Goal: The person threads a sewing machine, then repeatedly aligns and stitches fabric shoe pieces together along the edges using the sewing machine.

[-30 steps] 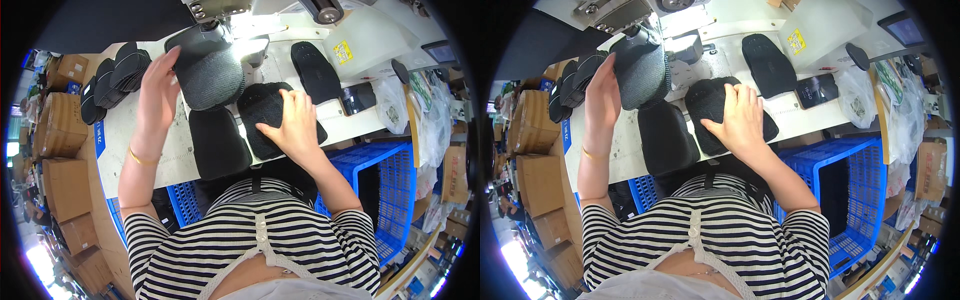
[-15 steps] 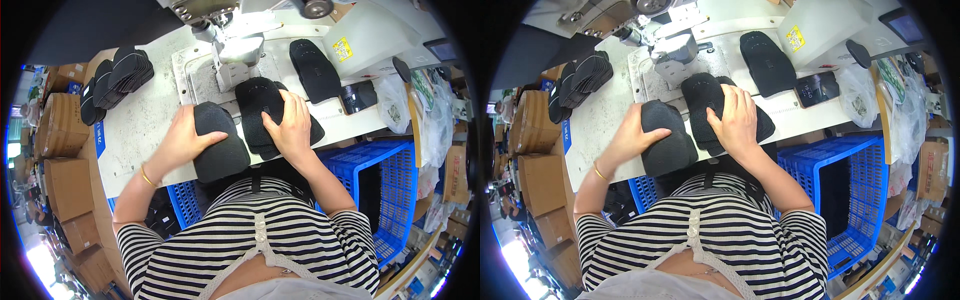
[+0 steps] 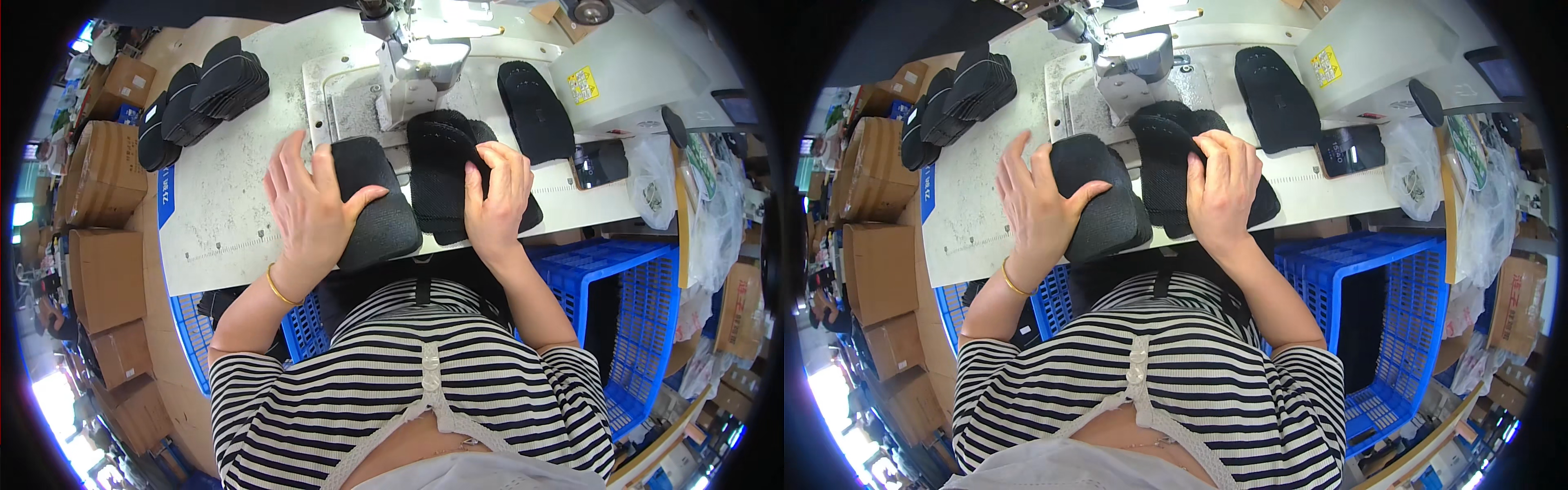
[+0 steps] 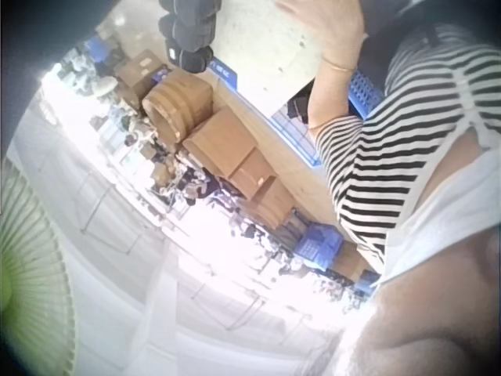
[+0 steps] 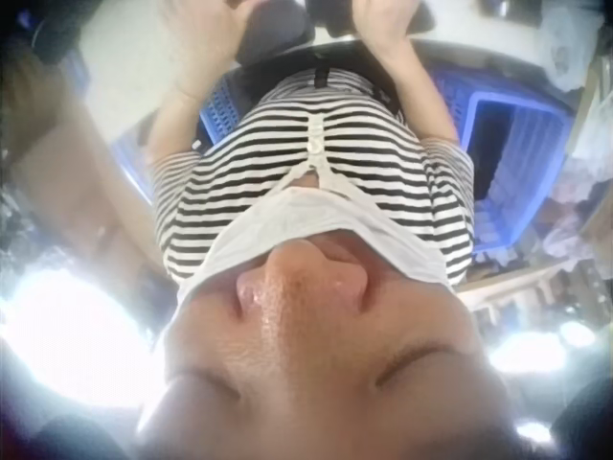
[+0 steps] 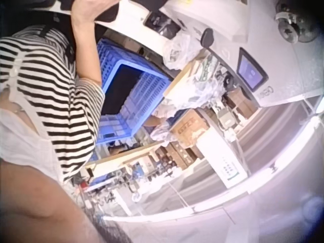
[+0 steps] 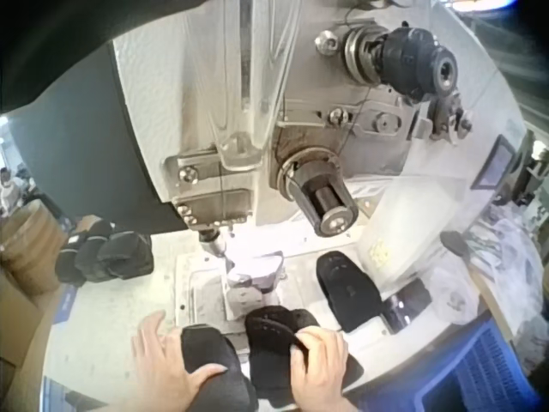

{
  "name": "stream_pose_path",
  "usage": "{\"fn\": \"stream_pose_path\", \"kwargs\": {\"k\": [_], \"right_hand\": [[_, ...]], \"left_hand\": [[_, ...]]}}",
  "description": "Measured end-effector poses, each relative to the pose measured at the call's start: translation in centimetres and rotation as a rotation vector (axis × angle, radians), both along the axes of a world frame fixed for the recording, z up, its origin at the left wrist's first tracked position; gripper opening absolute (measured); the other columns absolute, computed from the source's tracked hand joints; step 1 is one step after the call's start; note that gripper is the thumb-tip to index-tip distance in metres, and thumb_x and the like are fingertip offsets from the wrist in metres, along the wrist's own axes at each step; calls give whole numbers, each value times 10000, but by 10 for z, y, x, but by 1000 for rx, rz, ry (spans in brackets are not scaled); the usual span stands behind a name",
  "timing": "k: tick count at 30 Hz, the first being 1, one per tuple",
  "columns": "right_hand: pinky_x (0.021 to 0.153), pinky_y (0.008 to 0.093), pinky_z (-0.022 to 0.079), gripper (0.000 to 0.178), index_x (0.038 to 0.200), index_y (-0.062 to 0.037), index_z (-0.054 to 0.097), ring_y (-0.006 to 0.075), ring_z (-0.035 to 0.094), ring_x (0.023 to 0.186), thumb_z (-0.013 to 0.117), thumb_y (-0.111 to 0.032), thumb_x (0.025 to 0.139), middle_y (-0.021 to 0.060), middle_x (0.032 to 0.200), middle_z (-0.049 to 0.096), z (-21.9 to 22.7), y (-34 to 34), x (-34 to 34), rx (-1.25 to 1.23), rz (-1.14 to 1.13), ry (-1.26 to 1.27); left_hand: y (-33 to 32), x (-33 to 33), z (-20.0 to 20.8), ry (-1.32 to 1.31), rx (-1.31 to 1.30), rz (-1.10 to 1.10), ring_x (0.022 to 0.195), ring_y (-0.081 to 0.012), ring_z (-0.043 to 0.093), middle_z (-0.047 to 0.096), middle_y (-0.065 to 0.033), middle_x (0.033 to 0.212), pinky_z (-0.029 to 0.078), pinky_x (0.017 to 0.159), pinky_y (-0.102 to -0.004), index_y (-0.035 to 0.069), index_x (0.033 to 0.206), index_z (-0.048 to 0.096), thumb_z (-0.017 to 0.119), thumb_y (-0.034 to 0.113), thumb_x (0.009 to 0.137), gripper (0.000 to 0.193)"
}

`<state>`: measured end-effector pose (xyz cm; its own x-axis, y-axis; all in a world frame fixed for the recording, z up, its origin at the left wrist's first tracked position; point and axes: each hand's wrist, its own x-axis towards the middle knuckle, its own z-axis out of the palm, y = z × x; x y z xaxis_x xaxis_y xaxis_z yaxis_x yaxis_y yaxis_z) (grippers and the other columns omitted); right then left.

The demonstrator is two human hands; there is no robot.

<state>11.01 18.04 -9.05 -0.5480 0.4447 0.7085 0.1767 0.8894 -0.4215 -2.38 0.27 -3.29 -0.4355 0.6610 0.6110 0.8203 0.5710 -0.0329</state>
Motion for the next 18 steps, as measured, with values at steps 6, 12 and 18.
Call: {"fn": "stream_pose_path", "kwargs": {"k": [6, 12, 18], "right_hand": [[769, 330, 526, 198, 1094, 67, 557, 252, 635, 819, 628, 26, 913, 179, 1068, 615, 21, 14, 2, -169, 51, 319], [710, 251, 507, 188, 1068, -10, 655, 156, 629, 782, 655, 24, 883, 93, 976, 660, 77, 14, -8, -377, 426, 312], [660, 212, 472, 135, 1030, 43, 641, 61, 568, 759, 589, -21, 923, 45, 936, 627, 87, -15, -16, -1169, 854, 55]], "left_hand": [[0, -7, -2, -561, 318, -271, 890, -272, 654, 607, -115, 1043, 550, 750, -325, -2, 1207, 540, 830, 158, 759, 557], [1, -15, 60, -1822, 942, -362, 840, -163, 704, 729, -97, 951, 578, 789, -313, -10, 1081, 690, 754, -43, 791, 299], [10, 2, 54, -1444, 1118, -418, 894, -142, 683, 715, -79, 1030, 558, 818, -265, -7, 1105, 681, 726, -10, 860, 249]]}}
